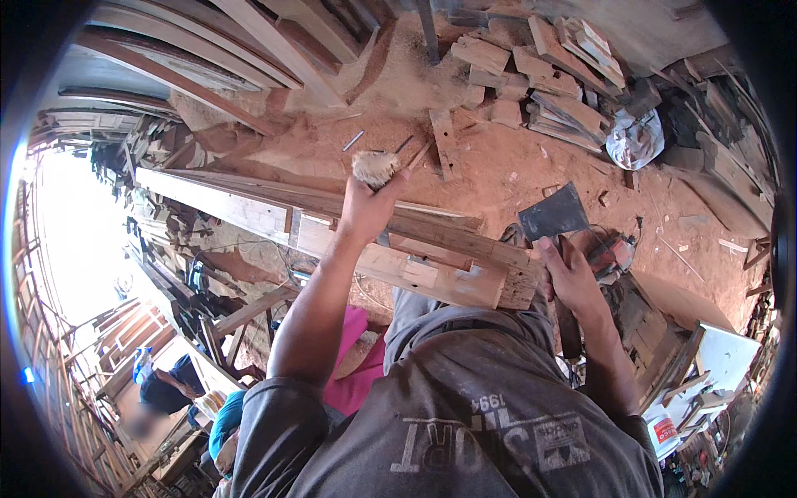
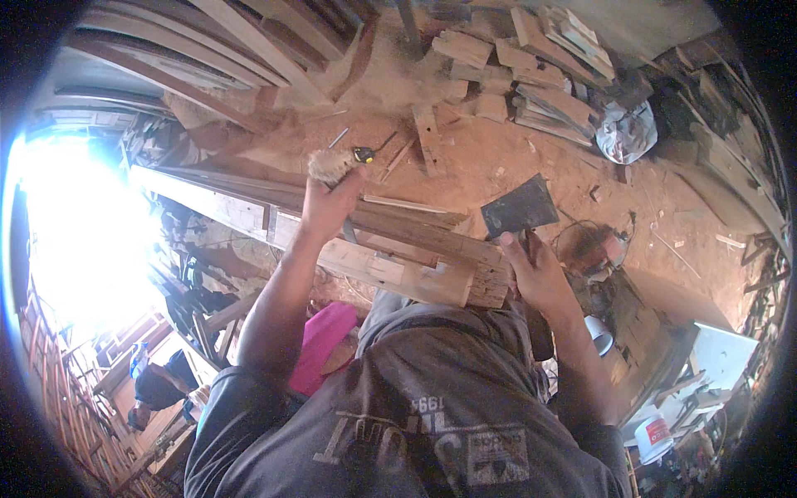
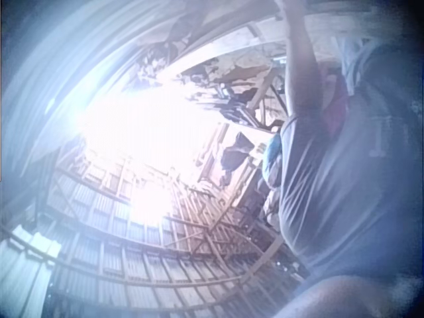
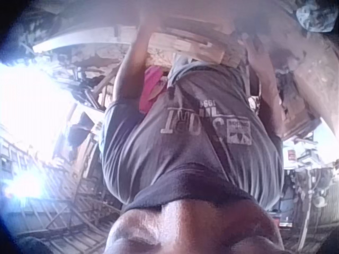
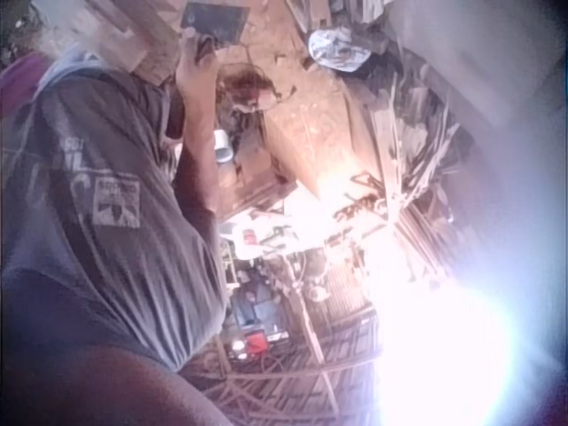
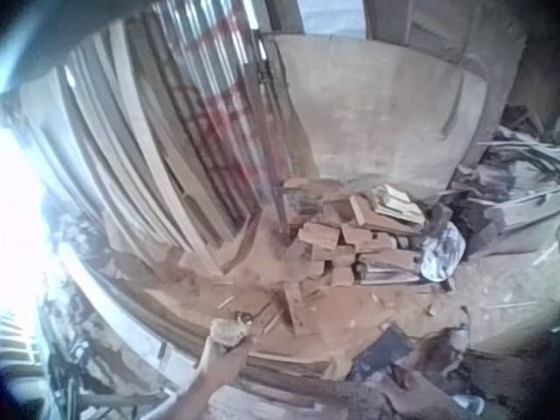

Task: The person uses a chisel and a brush to carve and clean a small wooden piece on a workbench. They repeatedly chip away material and sweep away sawdust, then briefly use a power sander on the same piece.

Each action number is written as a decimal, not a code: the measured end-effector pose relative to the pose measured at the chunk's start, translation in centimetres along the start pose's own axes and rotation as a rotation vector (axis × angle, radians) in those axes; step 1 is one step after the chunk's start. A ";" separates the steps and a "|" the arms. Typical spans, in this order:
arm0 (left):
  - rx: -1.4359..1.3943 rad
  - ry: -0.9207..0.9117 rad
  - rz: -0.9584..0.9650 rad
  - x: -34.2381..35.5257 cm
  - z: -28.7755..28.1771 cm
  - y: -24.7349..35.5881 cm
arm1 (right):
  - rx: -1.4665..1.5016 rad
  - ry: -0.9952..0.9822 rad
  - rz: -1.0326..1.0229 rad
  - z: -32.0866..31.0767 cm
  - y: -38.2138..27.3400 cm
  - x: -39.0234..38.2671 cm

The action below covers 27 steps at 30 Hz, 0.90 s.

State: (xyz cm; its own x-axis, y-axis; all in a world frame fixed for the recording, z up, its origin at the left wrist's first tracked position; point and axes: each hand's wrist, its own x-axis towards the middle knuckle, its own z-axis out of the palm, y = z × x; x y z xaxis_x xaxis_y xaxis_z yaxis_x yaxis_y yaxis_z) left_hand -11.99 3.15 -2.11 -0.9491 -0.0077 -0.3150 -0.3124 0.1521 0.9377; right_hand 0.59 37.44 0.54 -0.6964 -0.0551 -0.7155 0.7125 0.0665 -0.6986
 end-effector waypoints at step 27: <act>0.120 0.266 0.037 2.5 -5.7 1.1 | -0.236 0.025 -0.120 -0.1 4.9 3.4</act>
State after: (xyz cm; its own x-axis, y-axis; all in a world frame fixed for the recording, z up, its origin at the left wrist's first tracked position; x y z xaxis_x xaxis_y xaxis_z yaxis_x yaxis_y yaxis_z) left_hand -14.93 -2.29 -1.02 -0.9421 -0.2560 -0.2166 -0.2854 0.2732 0.9186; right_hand 1.69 37.68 -5.26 -0.7785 -0.0524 -0.6255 0.5872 0.2913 -0.7552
